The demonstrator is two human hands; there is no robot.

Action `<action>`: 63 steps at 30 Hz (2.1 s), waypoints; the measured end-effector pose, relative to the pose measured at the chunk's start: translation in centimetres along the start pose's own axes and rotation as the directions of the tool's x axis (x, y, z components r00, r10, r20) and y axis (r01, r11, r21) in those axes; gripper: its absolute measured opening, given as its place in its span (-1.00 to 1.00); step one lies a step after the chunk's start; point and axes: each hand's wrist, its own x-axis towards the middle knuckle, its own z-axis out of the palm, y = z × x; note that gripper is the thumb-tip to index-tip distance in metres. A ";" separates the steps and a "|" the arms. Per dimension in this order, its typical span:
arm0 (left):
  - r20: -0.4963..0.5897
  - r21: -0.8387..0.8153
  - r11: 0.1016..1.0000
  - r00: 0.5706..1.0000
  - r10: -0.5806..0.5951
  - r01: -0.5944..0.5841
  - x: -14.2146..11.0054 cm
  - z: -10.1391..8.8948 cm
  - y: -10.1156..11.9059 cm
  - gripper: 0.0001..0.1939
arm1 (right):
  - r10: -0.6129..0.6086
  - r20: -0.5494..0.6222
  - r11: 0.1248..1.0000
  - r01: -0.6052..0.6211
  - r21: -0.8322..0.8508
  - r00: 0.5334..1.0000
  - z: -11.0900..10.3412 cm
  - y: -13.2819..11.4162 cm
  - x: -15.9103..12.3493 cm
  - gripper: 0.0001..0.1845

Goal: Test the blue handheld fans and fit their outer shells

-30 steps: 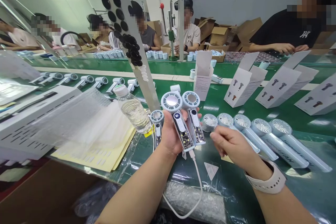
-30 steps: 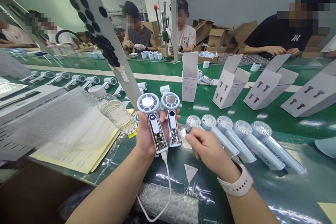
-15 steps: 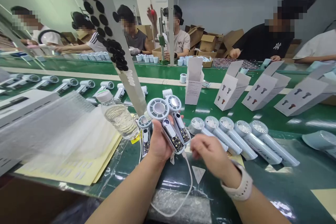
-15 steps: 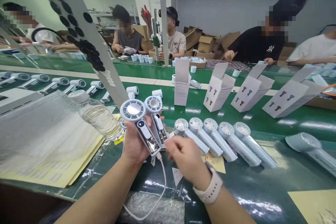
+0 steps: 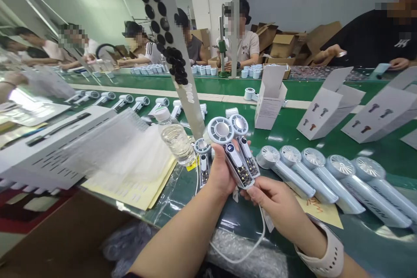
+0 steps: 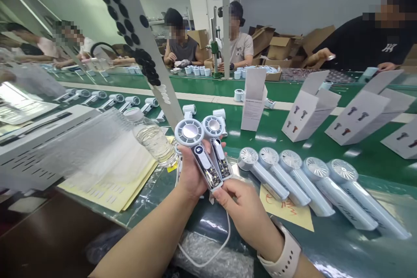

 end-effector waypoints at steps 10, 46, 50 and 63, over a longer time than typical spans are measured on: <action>0.081 0.068 0.997 0.996 -0.026 0.021 -0.3 -0.1 -0.4 -0.28 | -0.018 -0.283 0.969 -0.053 -0.243 0.959 -2.7 -0.2 -0.3 -0.69; 0.227 0.120 0.984 0.961 -0.157 0.133 0.0 -0.4 0.8 -0.64 | 0.317 -0.261 0.808 -0.116 0.577 0.912 -4.8 -0.9 0.7 -0.56; 0.312 0.255 0.961 0.932 -0.185 0.105 -0.3 -0.8 -0.1 -0.57 | 0.393 -0.255 0.728 -0.129 0.674 0.884 -3.8 -1.2 0.8 -0.50; 0.294 0.303 0.926 0.901 -0.318 0.227 -0.2 -0.8 -0.5 -0.40 | 0.471 -0.284 0.685 -0.143 0.714 0.835 -3.3 -1.1 1.3 -0.45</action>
